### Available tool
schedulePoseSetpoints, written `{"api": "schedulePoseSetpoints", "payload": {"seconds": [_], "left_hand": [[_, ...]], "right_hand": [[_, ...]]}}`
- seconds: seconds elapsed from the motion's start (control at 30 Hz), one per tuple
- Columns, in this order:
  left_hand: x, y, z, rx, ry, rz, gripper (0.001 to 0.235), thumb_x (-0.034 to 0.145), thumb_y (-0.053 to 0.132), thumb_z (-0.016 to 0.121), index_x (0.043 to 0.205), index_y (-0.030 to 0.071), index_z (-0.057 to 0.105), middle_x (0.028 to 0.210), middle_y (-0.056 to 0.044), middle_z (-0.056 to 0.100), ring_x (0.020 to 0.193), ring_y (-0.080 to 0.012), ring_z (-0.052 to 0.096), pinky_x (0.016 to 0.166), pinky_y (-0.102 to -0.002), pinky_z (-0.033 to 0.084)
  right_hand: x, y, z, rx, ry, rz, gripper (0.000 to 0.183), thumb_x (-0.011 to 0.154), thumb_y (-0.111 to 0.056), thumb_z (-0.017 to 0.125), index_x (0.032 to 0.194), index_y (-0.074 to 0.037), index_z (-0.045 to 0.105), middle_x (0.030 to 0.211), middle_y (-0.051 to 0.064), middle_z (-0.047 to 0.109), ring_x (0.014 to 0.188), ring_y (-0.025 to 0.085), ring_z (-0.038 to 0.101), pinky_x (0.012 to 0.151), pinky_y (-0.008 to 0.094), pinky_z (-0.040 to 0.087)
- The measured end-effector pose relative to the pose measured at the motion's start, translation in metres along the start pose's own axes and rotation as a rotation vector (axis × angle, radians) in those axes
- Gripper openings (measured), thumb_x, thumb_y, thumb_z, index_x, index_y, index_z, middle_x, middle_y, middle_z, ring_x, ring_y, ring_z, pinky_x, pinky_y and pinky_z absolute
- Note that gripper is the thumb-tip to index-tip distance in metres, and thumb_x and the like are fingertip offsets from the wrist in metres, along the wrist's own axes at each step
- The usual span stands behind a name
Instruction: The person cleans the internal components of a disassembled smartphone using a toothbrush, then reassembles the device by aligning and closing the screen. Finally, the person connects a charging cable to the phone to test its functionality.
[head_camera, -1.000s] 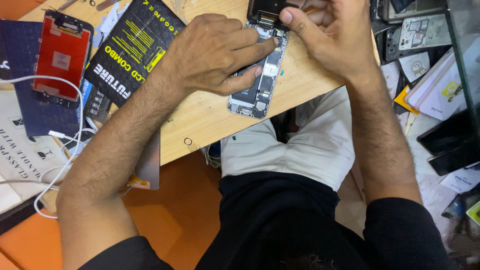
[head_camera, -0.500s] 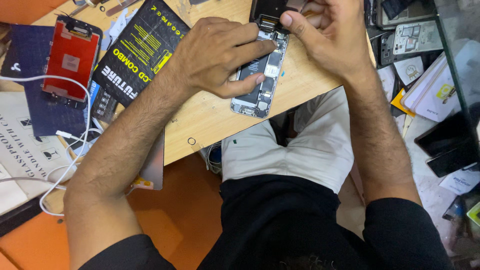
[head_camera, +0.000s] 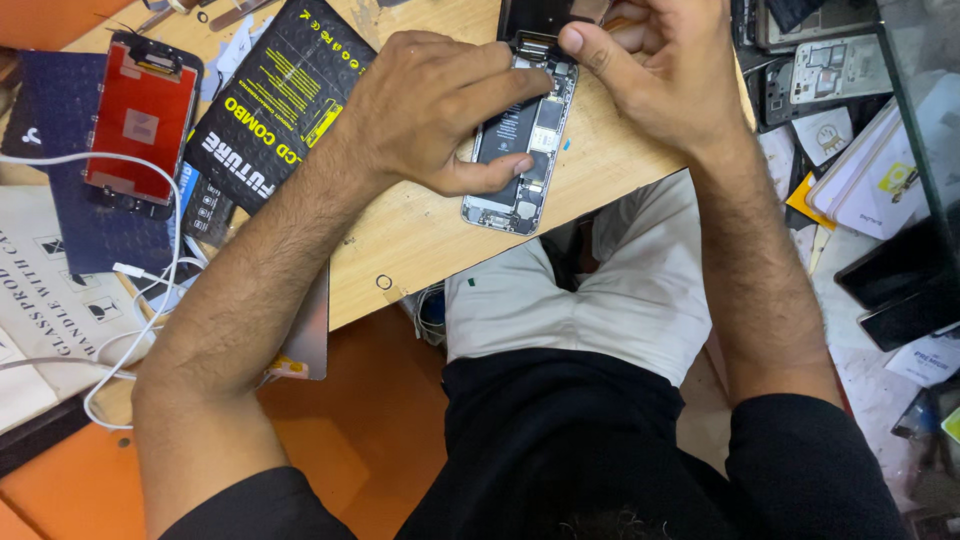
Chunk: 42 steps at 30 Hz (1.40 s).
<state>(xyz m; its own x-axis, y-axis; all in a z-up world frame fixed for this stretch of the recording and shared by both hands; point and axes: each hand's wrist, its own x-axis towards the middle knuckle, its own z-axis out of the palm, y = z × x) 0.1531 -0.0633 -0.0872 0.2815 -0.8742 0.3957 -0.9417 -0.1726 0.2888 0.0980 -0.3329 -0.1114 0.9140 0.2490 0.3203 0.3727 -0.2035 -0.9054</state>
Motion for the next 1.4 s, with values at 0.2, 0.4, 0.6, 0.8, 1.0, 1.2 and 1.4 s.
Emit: {"api": "schedulePoseSetpoints", "payload": {"seconds": [0.2,0.4,0.6,0.8,1.0,1.2,1.4], "left_hand": [[-0.001,-0.002,0.002,0.021,-0.014,0.025,0.055,0.096,0.053,0.078,0.130,0.011,0.070,0.091,-0.001,0.057,0.076,-0.0190,0.064,0.068,-0.034,0.052],[-0.002,-0.002,0.006,0.097,-0.029,0.047,0.057,0.098,0.057,0.075,0.129,0.009,0.071,0.092,-0.001,0.056,0.077,-0.0157,0.065,0.066,-0.033,0.051],[-0.001,0.002,0.006,0.240,-0.058,0.107,0.063,0.100,0.064,0.069,0.128,0.008,0.071,0.093,0.000,0.058,0.071,-0.0134,0.062,0.065,-0.032,0.051],[0.002,0.008,0.005,0.331,-0.082,0.146,0.075,0.101,0.073,0.065,0.128,0.003,0.069,0.094,0.000,0.059,0.075,-0.0130,0.063,0.066,-0.030,0.051],[0.001,0.010,0.009,0.274,-0.102,0.123,0.075,0.103,0.072,0.066,0.128,0.001,0.067,0.095,-0.001,0.059,0.080,-0.0152,0.064,0.074,-0.031,0.053],[0.000,0.010,0.011,0.177,-0.101,0.079,0.073,0.104,0.068,0.069,0.129,-0.001,0.067,0.095,-0.003,0.058,0.079,-0.0172,0.066,0.074,-0.032,0.054],[-0.001,0.009,0.008,0.118,-0.050,0.066,0.079,0.095,0.069,0.073,0.135,0.001,0.065,0.096,-0.005,0.057,0.080,-0.0188,0.067,0.071,-0.035,0.056]], "right_hand": [[-0.002,0.002,0.000,0.031,0.000,0.012,0.013,0.113,0.009,0.068,0.121,0.008,0.058,0.112,0.014,0.069,0.105,0.018,0.074,0.093,0.031,0.066],[-0.002,0.003,0.001,0.021,0.002,0.013,0.013,0.113,0.010,0.069,0.120,0.008,0.058,0.112,0.014,0.069,0.104,0.019,0.074,0.092,0.031,0.066],[-0.003,0.005,0.001,-0.022,0.009,0.013,0.013,0.111,0.009,0.070,0.119,0.009,0.059,0.115,0.015,0.070,0.106,0.021,0.075,0.089,0.031,0.066],[-0.005,0.005,0.000,-0.028,0.003,0.009,0.012,0.112,0.008,0.071,0.119,0.009,0.061,0.115,0.015,0.071,0.105,0.021,0.076,0.087,0.030,0.066],[-0.007,0.004,0.001,-0.029,0.029,0.065,0.016,0.111,0.004,0.072,0.123,0.008,0.062,0.113,0.014,0.071,0.101,0.020,0.076,0.083,0.029,0.065],[-0.008,0.007,0.001,0.000,0.019,0.056,0.013,0.114,0.002,0.072,0.120,0.009,0.063,0.114,0.013,0.072,0.103,0.020,0.076,0.086,0.029,0.065],[-0.007,0.006,0.002,-0.020,0.031,0.014,0.014,0.113,0.003,0.071,0.122,0.010,0.061,0.116,0.014,0.071,0.104,0.021,0.076,0.086,0.030,0.065]]}}
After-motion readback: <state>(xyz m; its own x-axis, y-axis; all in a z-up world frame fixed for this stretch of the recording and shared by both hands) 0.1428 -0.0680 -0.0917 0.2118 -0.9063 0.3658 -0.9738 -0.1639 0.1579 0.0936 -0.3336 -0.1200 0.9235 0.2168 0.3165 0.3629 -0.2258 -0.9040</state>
